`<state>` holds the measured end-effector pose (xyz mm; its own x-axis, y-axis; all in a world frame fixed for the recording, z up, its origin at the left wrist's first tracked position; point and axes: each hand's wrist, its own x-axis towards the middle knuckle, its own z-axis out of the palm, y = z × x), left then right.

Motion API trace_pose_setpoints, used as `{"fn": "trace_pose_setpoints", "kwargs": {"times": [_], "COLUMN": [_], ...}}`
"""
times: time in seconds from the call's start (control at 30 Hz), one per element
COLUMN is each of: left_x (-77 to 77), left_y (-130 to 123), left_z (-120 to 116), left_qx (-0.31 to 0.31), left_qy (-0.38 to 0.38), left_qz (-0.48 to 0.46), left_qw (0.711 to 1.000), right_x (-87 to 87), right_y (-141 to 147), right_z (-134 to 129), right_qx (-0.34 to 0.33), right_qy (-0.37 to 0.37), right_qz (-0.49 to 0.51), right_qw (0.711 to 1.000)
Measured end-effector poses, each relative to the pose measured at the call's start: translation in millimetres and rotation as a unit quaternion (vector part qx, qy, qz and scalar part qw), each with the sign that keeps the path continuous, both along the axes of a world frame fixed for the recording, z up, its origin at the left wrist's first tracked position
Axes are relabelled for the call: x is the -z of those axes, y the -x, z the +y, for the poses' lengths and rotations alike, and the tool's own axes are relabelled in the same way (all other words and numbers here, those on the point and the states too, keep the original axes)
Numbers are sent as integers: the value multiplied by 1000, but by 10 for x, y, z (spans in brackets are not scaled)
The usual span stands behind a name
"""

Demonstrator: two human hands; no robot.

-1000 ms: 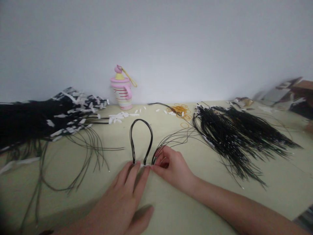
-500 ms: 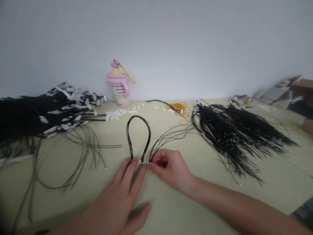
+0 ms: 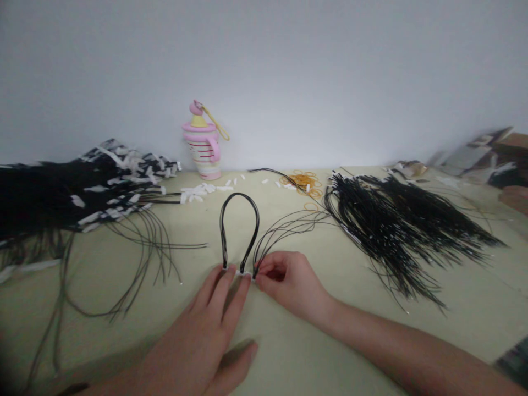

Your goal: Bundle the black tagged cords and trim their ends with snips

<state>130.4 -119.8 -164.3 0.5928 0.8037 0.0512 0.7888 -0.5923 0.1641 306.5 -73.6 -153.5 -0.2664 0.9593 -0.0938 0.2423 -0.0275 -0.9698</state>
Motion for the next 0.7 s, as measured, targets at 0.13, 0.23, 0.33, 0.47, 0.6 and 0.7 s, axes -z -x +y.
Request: {"fn": "trace_pose_setpoints", "kwargs": {"times": [0.13,0.23,0.33,0.47,0.6,0.7], "left_x": [51,179,254,251,228,222], "left_y": [7,29,36,36,48,54], "left_z": [-4,-12,-16,-21,-27,-29], "left_qx": [3,6,5,-1,2,-2], "left_qy": [-19,-73,-96,-89,-71,-59], "left_qz": [-8,-37,-50,-52,-46,-45], "left_qw": [1000,997,994,995,996,997], "right_x": [7,22,31,27,33,50], "right_y": [-3,-12,-20,-16,-11,-14], "right_z": [-1,5,22,25,-2,-14], "right_qx": [-12,-15,-7,4,4,5], "right_qy": [-9,-8,-11,-19,-29,-39], "right_qz": [-27,-15,25,19,-10,-19], "right_qw": [1000,1000,1000,1000,1000,999]}}
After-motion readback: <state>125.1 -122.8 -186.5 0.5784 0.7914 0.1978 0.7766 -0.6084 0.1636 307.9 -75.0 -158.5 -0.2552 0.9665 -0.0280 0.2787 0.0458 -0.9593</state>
